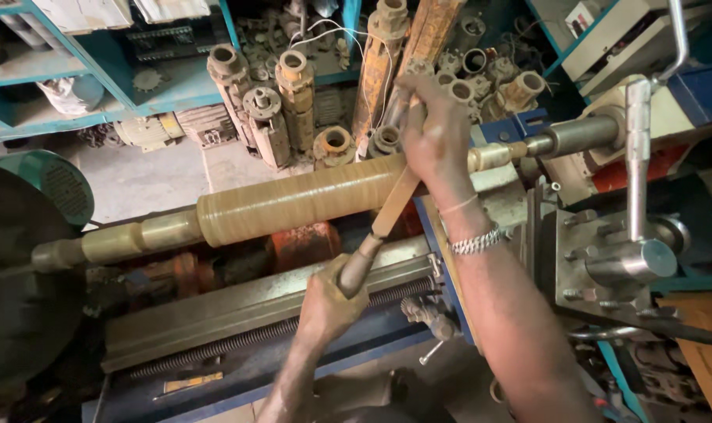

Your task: The person uses a chisel to shape a cylindrical wooden workpiece mounted on a lathe. They hold the tool with both hands, applying pressure to the spinning wood to remove material and smooth the surface.

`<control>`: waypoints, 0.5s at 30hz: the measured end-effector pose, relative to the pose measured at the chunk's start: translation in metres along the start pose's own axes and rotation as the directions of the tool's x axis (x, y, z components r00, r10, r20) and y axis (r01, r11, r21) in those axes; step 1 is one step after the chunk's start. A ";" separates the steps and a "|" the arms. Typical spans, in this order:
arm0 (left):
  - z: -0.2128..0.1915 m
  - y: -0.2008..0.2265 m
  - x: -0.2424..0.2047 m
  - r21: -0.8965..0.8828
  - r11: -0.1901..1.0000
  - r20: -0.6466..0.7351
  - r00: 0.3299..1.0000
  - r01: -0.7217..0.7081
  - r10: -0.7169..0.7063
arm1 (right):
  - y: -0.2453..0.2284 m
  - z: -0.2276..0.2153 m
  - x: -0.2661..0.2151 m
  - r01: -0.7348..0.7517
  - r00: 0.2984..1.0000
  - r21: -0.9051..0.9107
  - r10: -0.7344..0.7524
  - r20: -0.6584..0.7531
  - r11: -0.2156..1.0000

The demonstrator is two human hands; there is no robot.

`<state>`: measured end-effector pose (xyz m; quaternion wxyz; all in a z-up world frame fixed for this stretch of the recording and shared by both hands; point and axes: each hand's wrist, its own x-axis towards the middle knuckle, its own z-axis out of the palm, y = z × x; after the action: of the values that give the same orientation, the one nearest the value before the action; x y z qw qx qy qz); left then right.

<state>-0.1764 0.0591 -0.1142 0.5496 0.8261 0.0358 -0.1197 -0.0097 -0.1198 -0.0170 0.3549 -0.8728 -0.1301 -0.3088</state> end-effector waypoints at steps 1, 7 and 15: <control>-0.002 0.003 0.002 -0.036 0.999 -0.037 0.999 -0.040 0.039 | 0.000 0.001 0.005 0.120 0.992 -0.037 -0.121 -0.021 0.992; -0.001 0.007 -0.005 0.037 0.999 -0.015 0.999 0.030 -0.029 | -0.003 0.001 0.005 -0.192 0.979 0.111 0.182 0.089 0.975; 0.005 0.003 -0.004 0.039 0.998 0.007 0.998 0.054 -0.055 | 0.006 0.002 0.003 -0.224 0.971 0.035 0.219 0.098 0.974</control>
<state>-0.1803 0.0535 -0.1122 0.5300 0.8348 0.0537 -0.1386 -0.0039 -0.1222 -0.0192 0.4006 -0.8870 -0.0554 -0.2231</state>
